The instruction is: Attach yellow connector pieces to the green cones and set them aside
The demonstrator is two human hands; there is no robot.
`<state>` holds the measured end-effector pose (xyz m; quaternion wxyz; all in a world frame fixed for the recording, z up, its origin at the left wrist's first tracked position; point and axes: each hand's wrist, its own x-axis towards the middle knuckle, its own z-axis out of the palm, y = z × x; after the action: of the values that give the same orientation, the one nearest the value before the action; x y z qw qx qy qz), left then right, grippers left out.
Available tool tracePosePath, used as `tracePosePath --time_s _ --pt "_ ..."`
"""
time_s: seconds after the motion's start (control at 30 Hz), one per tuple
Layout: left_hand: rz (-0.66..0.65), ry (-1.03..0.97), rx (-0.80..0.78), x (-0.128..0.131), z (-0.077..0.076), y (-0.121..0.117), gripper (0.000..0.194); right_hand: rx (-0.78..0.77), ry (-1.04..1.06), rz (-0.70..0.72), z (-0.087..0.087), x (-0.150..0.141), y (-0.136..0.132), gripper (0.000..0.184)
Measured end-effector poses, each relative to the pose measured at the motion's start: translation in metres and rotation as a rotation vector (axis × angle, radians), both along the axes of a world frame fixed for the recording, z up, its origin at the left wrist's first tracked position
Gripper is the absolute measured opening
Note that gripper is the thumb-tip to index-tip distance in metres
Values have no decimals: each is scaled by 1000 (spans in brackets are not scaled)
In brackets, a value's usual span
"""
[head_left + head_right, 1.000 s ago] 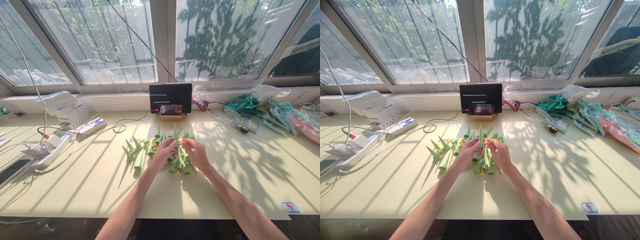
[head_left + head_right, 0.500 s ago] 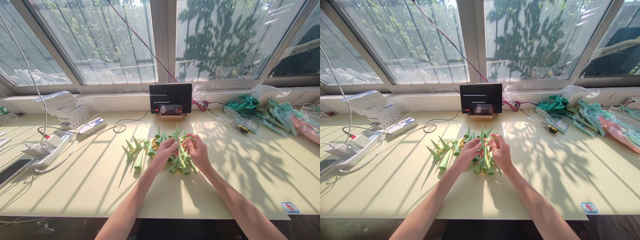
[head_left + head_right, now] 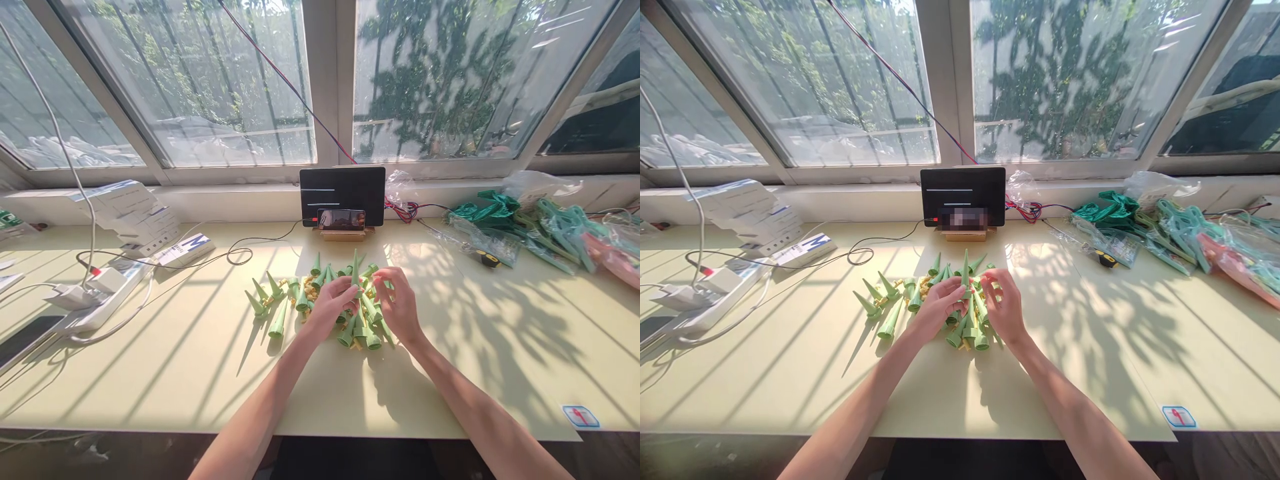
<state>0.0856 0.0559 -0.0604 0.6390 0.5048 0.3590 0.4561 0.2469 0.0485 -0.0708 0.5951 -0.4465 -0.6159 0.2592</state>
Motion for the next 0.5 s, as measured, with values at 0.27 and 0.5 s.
tracePosePath --time_s 0.27,0.5 --pt "-2 -2 -2 1 -3 1 37 -2 65 9 -1 -1 -2 13" --pt "-1 31 17 1 -3 1 37 -59 29 45 1 -2 -4 15"
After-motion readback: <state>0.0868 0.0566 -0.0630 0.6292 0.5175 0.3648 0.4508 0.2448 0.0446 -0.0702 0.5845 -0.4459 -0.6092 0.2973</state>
